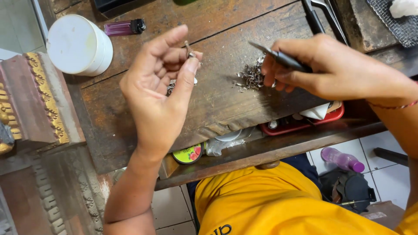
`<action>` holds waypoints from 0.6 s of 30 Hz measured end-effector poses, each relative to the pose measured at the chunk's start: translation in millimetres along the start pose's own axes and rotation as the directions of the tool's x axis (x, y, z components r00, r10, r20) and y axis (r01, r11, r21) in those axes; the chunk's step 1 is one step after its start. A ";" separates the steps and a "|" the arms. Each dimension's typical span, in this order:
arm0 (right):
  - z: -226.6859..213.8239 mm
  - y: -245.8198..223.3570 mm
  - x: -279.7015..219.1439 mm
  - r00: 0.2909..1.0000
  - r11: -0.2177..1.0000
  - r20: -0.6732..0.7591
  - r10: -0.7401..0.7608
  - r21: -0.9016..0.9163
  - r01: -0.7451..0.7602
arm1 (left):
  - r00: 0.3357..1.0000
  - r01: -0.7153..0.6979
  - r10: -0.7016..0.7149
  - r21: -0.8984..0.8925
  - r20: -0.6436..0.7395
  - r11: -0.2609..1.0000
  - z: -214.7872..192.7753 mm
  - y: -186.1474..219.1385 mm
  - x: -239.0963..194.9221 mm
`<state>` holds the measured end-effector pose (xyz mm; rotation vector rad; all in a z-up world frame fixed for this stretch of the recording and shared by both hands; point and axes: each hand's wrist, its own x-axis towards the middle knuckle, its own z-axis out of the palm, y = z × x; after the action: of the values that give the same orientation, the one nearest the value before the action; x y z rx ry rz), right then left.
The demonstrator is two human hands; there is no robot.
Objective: The person uses pliers to trim small metal pieces on a wooden workbench. They repeatedly pick up individual pieces, adjust their grip, and snip off small fragments, placing the finished pieces into a pile on the table.
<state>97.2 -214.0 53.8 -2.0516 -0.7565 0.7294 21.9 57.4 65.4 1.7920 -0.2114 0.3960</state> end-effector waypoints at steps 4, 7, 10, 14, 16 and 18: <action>-13.7 -20.3 7.8 0.984 0.985 -0.130 -0.119 0.109 0.133 | 0.984 0.172 -0.143 -0.348 0.108 0.922 14.7 5.5 15.8; -8.3 -17.5 10.5 0.913 0.973 -0.347 -0.216 -0.002 0.230 | 0.969 0.242 -0.182 -0.487 0.167 0.840 31.1 0.5 16.9; 1.0 -11.9 9.6 0.817 0.947 -0.485 -0.311 -0.235 0.221 | 0.960 0.277 -0.218 -0.491 0.175 0.826 44.6 -9.9 14.0; 11.8 13.4 -5.0 0.765 0.903 -0.549 -0.337 -0.417 0.099 | 0.934 0.357 -0.305 -0.456 0.187 0.815 46.5 -16.8 4.3; 15.7 20.8 -7.0 0.730 0.881 -0.561 -0.389 -0.457 0.119 | 0.930 0.367 -0.324 -0.457 0.172 0.810 45.3 -15.2 3.8; 18.2 21.3 -7.7 0.695 0.857 -0.569 -0.440 -0.496 0.137 | 0.926 0.377 -0.344 -0.460 0.158 0.804 45.4 -16.6 1.2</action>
<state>84.5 -221.1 28.6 -2.2591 -0.8226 -0.4153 35.8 18.0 41.1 1.3061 -0.0053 -0.0015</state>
